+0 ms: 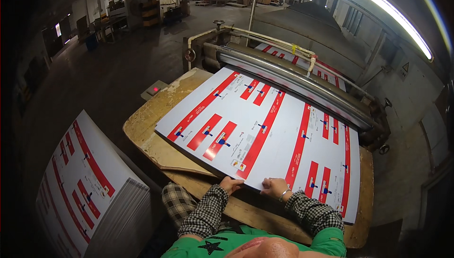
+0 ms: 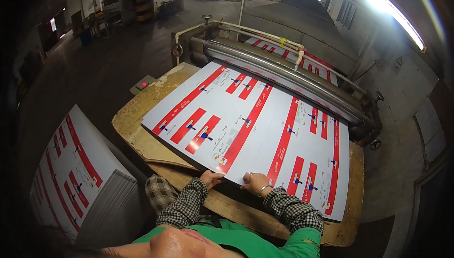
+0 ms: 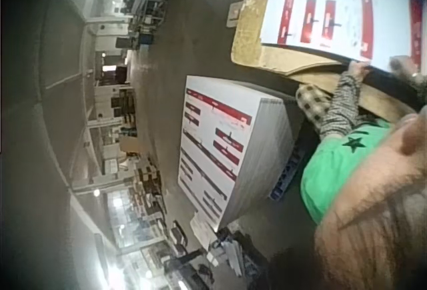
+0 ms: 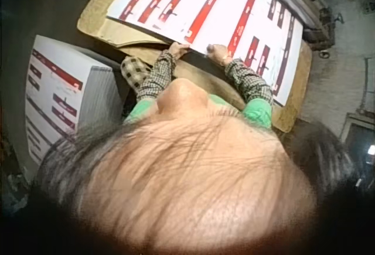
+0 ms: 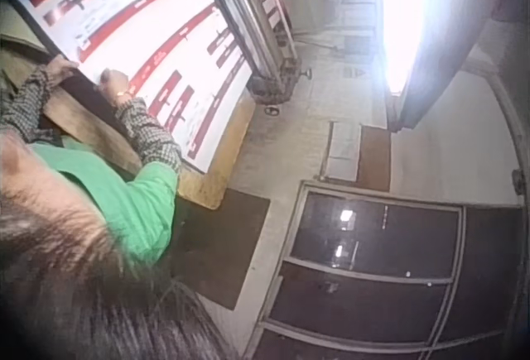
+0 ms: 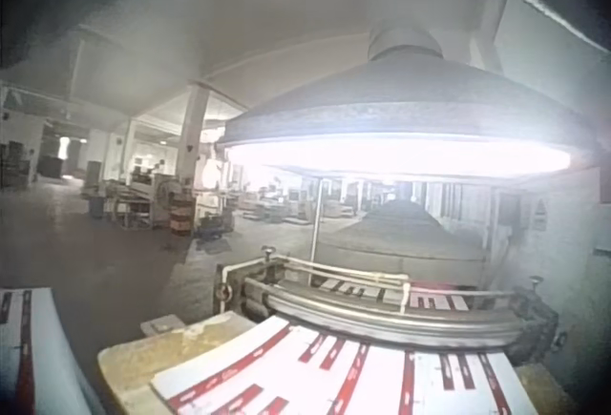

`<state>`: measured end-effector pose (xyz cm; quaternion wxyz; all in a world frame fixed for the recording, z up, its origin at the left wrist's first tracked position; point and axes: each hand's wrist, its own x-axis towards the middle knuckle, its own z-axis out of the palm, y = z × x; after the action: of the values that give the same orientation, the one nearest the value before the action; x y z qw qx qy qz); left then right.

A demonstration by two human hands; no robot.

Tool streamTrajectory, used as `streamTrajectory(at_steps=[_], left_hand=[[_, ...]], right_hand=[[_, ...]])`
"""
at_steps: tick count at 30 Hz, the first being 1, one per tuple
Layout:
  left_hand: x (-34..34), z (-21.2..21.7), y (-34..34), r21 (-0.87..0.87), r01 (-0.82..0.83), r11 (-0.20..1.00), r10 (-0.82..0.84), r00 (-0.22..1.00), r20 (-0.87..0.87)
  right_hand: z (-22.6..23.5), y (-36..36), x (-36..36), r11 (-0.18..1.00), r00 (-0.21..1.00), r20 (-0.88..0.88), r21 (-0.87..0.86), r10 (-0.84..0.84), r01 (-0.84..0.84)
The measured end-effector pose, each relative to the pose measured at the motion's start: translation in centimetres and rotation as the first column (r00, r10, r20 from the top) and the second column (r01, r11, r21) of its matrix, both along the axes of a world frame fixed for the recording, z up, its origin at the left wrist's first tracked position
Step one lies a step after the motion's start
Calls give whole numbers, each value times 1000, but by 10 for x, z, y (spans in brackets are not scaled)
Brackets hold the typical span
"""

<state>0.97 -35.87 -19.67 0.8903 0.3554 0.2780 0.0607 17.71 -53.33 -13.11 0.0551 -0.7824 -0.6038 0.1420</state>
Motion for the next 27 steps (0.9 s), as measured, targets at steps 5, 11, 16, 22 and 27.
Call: streamTrajectory(at_steps=[5,11,16,22,27], left_hand=[[-1,-6,4,19,48,999,-48,999,9],[6,-28,3,150,-30,988,66,969,-237],[9,-52,6,232,-35,972,158,829,-536],[14,-40,-6,72,-250,966,255,965,-64],[12,-25,-5,41,-156,987,158,987,-39]], right_hand=[[4,1,4,995,1000,13,-94,21,-19],[27,7,16,988,975,-212,123,-62,89],[27,-2,1,966,977,-202,229,-76,122],[-18,12,19,985,973,-192,86,-131,149],[-29,55,53,834,848,-203,175,-490,524]])
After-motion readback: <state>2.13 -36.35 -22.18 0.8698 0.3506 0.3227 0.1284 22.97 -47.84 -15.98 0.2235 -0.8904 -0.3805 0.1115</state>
